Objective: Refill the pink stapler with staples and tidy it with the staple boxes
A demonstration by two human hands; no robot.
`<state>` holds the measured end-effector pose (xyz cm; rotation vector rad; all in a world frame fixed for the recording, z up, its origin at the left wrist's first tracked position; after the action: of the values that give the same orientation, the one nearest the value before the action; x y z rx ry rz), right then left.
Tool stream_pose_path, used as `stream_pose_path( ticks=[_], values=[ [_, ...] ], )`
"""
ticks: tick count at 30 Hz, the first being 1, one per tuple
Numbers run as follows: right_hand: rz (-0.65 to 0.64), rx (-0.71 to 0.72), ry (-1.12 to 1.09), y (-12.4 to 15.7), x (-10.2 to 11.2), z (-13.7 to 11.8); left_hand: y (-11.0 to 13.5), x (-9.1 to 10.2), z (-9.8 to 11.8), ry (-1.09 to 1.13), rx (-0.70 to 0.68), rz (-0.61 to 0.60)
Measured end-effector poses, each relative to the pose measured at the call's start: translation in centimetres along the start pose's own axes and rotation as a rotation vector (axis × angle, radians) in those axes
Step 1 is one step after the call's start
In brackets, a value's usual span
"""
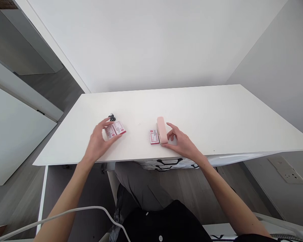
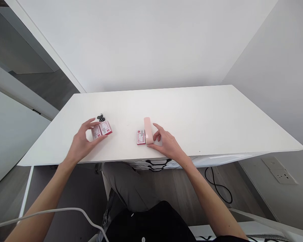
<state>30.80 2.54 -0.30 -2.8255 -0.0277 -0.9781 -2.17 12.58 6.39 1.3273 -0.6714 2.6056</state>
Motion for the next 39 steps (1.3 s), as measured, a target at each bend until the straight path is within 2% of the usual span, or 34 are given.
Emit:
stream_pose_path(
  ticks=[6,8,11,14,18,21,28,30,33,36,39],
  values=[
    [-0.006,0.015,-0.010,-0.2,0.0,0.0,-0.7,-6.1,7.9,0.068,-0.219,-0.270],
    [-0.006,0.024,-0.007,-0.3,0.0,0.1,-0.8,-7.5,9.3,0.071,-0.267,-0.319],
    [-0.011,0.035,-0.003,-0.3,-0.1,0.1,-1.0,-9.0,10.1,0.063,-0.318,-0.368],
    [-0.014,0.036,0.002,-0.3,0.0,0.1,-1.0,-9.6,10.1,0.061,-0.347,-0.390],
    [-0.014,0.041,0.010,-0.3,0.1,-0.1,-1.1,-8.9,10.4,0.088,-0.359,-0.326],
    [-0.014,0.042,0.007,-0.3,0.1,-0.2,-1.3,-8.6,11.6,0.122,-0.379,-0.286],
    [-0.007,0.038,-0.006,-0.4,0.2,-0.3,-1.3,-10.5,14.3,0.150,-0.496,-0.279],
    [-0.004,0.040,-0.005,-0.4,0.3,-0.4,-1.3,-10.5,14.1,0.147,-0.500,-0.246],
    [0.000,0.041,0.001,-0.4,0.3,-0.4,-1.7,-9.8,12.3,0.137,-0.434,-0.170],
    [0.005,0.035,0.005,-0.4,0.1,-0.1,-2.6,-8.0,8.9,0.063,-0.311,-0.028],
    [0.002,0.034,0.003,-0.4,0.0,0.1,-3.8,-5.7,4.4,-0.093,-0.142,0.116]
  ],
)
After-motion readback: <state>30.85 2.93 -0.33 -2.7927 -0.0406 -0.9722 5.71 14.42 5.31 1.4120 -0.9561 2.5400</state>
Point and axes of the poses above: each hand's wrist, its own y-axis away from the middle knuckle, its own x-axis out of the back of the hand, z = x × y, the point moved 8 cm from there along -y, towards the middle knuckle, and after that the axes turned 2 degrees about -y, right-handed, at the moved point
